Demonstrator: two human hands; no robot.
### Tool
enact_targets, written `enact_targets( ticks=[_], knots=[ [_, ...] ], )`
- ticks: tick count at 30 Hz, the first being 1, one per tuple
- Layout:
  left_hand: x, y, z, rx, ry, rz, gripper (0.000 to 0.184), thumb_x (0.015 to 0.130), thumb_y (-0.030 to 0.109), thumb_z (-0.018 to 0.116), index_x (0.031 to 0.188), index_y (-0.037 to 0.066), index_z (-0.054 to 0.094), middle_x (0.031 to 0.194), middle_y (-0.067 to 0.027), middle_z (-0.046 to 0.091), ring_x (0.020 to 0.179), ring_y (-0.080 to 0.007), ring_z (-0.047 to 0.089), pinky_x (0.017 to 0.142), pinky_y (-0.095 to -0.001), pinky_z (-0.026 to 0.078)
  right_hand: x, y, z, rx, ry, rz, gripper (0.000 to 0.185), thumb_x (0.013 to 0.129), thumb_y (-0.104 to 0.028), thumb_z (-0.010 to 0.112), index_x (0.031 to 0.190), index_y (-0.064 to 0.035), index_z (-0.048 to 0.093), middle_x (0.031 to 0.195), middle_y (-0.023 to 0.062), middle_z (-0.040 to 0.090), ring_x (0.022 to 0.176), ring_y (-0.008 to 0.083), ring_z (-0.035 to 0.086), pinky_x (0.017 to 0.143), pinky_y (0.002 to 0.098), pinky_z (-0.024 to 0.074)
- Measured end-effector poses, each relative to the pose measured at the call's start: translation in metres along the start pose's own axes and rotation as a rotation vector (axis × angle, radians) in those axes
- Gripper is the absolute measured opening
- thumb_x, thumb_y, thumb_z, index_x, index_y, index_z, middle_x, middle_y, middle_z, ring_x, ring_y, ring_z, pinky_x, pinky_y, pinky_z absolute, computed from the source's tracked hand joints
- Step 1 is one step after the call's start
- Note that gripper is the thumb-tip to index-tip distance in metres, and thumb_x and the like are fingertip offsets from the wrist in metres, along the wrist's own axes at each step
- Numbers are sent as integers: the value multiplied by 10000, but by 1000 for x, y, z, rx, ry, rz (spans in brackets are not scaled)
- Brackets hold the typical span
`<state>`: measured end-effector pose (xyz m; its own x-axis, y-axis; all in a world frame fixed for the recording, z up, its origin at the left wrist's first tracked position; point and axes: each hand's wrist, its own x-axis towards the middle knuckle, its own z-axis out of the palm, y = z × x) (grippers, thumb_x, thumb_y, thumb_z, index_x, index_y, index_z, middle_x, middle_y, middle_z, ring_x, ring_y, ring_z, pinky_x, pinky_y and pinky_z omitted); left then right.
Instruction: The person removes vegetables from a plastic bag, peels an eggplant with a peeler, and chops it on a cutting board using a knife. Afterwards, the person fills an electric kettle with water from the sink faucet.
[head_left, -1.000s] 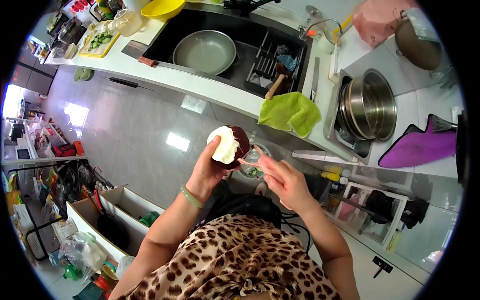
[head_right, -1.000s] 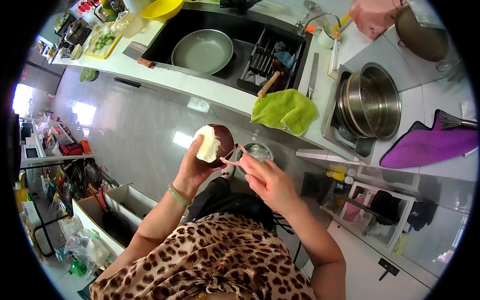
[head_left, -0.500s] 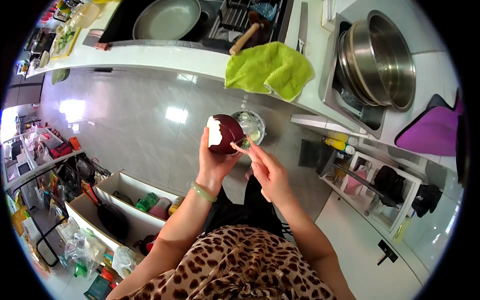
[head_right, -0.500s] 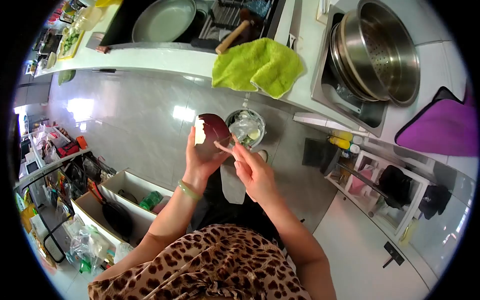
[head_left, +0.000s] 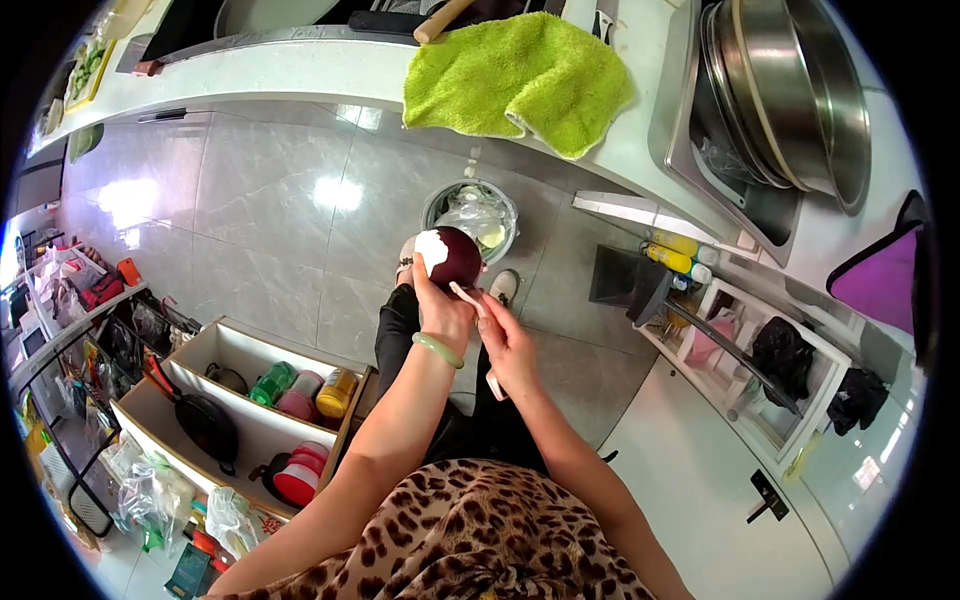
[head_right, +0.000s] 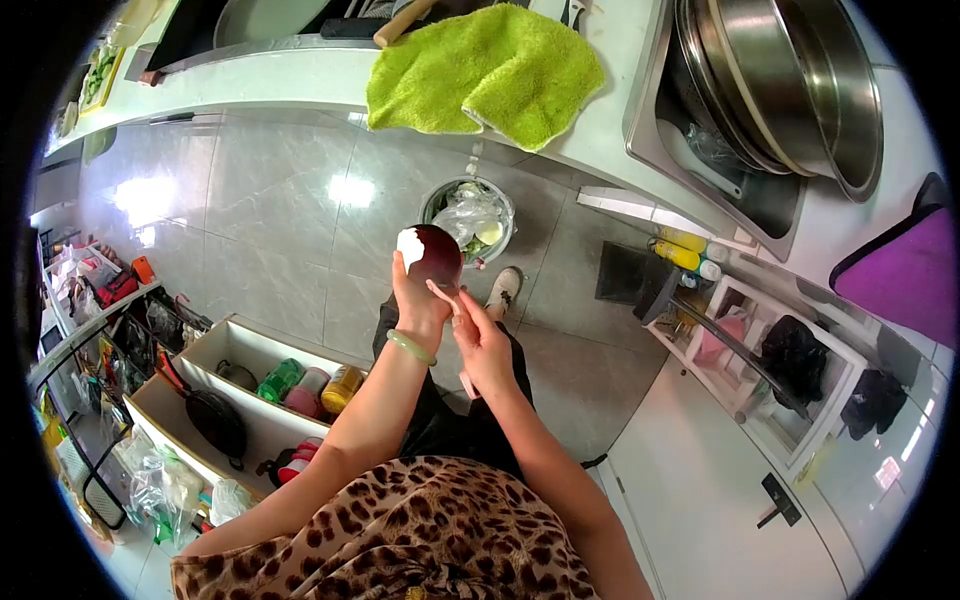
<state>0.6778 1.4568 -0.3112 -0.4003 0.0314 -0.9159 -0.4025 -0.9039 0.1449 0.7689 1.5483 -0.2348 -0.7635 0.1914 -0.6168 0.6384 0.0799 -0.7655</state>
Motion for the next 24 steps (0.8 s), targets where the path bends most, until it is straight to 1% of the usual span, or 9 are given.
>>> enact_targets(
  ticks=[4,6,9,11,13,17,19,22,24],
  knots=[
    [3,-10,0,95,119,-5,665,843,659,569,1297,176,531,1275,-55,580,1101,-276,553,909,-462,457,13,12,-15,120,-131,208,440,977,-233,611,1391,-110,527,1217,91,660,1017,132,625,892,281,484],
    [2,-13,2,135,133,-17,717,812,705,570,1309,191,528,1287,-46,572,1125,-268,537,921,-467,441,16,17,-22,218,-162,226,425,981,-242,610,1377,-101,545,1079,24,663,869,96,602,749,253,499],
    [-41,2,34,159,150,-126,727,821,712,552,1328,192,517,1300,-54,564,1152,-264,527,949,-453,440,5,-14,-43,295,-229,355,394,1003,-220,570,1384,-120,542,803,-56,508,603,25,417,480,192,341],
    [31,-2,-33,123,-102,-26,714,838,715,530,1346,215,503,1295,-54,576,1145,-268,558,1002,-568,400,0,-36,-64,268,-230,368,403,1013,-222,544,1399,-113,517,800,-43,517,593,20,426,480,173,355],
    [30,9,-42,107,-43,-160,685,863,692,513,1365,226,490,1333,-56,561,1194,-282,538,1033,-629,321,7,-47,-79,329,-233,350,427,1016,-217,529,1426,-108,477,782,-39,510,582,15,425,472,176,362],
    [-16,17,-15,144,19,-228,656,885,670,486,1384,245,476,1401,-51,519,1302,-288,455,1082,-642,214,45,-26,-56,276,-121,85,615,918,-103,661,1466,-88,383,932,4,559,744,52,523,631,196,448],
    [-48,21,6,147,68,-268,650,882,671,479,1382,256,477,1411,-44,508,1331,-285,420,1091,-628,189,61,-18,-36,274,-137,-70,735,795,18,700,1453,-51,380,1255,60,548,1136,142,526,948,274,440],
    [-54,27,-6,55,-42,-389,670,885,672,459,1408,253,444,1422,-49,489,1350,-296,394,1095,-591,221,64,-19,-12,49,-64,-227,754,740,-19,708,1428,-58,404,1346,165,530,1256,294,509,1050,378,404],
    [-61,30,-1,11,-35,-403,692,882,675,459,1435,262,411,1460,-52,449,1361,-300,378,1135,-565,171,55,-31,-4,-8,-73,-238,700,759,-8,680,1407,-51,419,1330,169,543,1238,289,531,1049,373,406]
  ],
)
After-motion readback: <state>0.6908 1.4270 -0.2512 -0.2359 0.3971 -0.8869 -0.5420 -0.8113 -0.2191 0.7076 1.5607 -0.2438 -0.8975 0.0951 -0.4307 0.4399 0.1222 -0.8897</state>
